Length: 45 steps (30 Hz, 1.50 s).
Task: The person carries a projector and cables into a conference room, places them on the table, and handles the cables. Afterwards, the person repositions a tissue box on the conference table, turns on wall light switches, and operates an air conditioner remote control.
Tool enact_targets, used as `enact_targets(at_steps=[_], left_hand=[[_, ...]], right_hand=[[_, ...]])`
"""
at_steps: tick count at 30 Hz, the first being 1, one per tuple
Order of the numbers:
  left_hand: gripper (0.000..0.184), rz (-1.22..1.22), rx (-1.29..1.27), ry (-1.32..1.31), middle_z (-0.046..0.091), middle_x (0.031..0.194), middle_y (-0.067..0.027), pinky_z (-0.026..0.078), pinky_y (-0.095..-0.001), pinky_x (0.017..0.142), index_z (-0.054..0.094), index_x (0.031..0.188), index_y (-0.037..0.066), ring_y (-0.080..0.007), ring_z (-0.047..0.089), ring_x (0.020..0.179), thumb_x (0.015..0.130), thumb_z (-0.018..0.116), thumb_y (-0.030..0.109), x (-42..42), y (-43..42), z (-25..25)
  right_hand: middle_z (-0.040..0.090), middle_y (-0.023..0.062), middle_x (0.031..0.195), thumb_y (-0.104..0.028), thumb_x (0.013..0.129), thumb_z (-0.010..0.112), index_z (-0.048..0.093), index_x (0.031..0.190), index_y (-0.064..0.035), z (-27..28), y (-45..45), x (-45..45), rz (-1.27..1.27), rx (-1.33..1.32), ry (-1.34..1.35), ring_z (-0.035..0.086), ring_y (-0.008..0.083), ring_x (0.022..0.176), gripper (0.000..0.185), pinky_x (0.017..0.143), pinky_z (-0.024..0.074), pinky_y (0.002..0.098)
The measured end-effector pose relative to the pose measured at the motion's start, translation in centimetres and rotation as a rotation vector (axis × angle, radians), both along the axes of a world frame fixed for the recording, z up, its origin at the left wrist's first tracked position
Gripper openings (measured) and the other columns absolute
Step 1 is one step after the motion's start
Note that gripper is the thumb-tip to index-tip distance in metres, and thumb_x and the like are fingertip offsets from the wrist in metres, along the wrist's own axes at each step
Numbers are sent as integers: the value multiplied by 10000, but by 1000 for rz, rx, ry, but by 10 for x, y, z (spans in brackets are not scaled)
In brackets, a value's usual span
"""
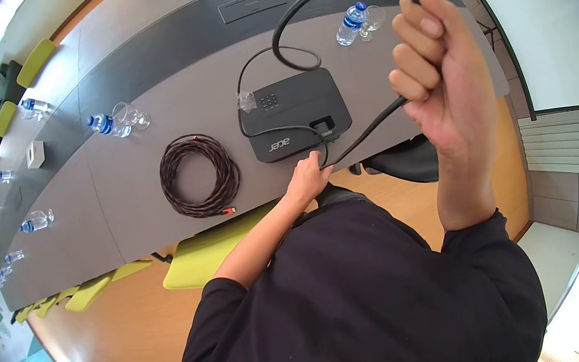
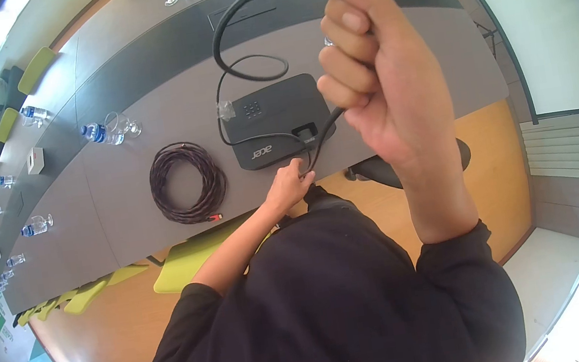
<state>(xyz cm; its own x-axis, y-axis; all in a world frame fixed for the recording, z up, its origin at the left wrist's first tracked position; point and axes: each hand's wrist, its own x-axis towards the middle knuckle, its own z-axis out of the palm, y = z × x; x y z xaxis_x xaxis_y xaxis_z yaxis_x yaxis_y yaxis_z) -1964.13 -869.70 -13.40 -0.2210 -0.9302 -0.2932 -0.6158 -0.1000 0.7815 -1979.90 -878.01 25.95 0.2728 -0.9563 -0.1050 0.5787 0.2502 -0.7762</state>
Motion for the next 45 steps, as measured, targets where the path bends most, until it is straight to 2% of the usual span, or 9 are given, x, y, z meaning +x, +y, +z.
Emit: enact_targets(at_steps=[5,10,13,21,28,33,36,42,45], left_hand=[[373,-64,136,54,765,1061,-318,585,-584,936,708,1152,-41,-547,728,1041,1018,799,295,-10,-11,-19],[304,-42,-136,84,671,957,-261,554,-568,913,684,1067,-45,-505,677,1031,1073,737,254,5,5,-17],[244,23,-272,77,631,924,-221,530,-567,883,675,1075,-19,-483,653,1015,1097,703,222,30,25,20],[263,58,-333,2,702,993,-157,555,-442,807,676,1186,0,-326,691,920,981,792,119,98,34,113],[370,-102,-354,95,665,1078,-144,503,-432,995,634,1226,-31,-314,620,1077,1011,718,258,113,19,164],[323,-86,-298,168,639,1046,-126,489,-436,997,637,1210,-24,-317,597,1061,1104,667,280,105,0,189],[284,-142,-379,136,627,1043,-104,464,-441,977,665,1177,19,-310,567,1039,1115,668,296,106,-10,210],[239,-147,-685,62,618,1018,-68,403,-438,986,712,1174,76,-297,533,1082,1103,686,302,104,-26,265],[231,-144,-808,84,620,1001,-59,400,-430,982,724,1187,94,-303,531,1086,1100,689,306,100,-35,292]], right_hand=[[257,-93,672,-338,1182,602,627,969,-87,-2,9,-10,38,-31,31,190,58,529,329,514,197,281],[298,-82,669,-325,1208,524,703,1202,52,7,9,-20,-34,-77,141,224,48,526,417,513,244,279],[321,-75,674,-297,1201,501,686,1210,71,4,3,-39,-43,-115,261,252,54,533,412,526,280,280],[280,-72,660,-276,1125,514,624,984,-10,-24,-20,-87,-74,-172,536,251,69,575,321,564,231,280],[335,-77,716,-253,1086,518,577,883,-62,-44,-17,-83,94,-183,721,253,41,599,285,551,203,279],[427,-55,769,-247,1085,505,559,876,-71,-43,-2,-56,286,-191,762,375,60,718,279,649,314,264],[491,-1,865,-233,1079,503,577,903,-34,-44,-1,-54,443,-412,865,421,96,773,276,712,379,292],[650,194,1399,-240,1072,488,580,922,24,-30,11,-40,476,-538,745,706,278,1152,317,995,541,371],[688,268,1367,-286,1089,478,573,968,8,-35,17,-24,444,-460,550,733,360,1212,332,1010,556,404]])
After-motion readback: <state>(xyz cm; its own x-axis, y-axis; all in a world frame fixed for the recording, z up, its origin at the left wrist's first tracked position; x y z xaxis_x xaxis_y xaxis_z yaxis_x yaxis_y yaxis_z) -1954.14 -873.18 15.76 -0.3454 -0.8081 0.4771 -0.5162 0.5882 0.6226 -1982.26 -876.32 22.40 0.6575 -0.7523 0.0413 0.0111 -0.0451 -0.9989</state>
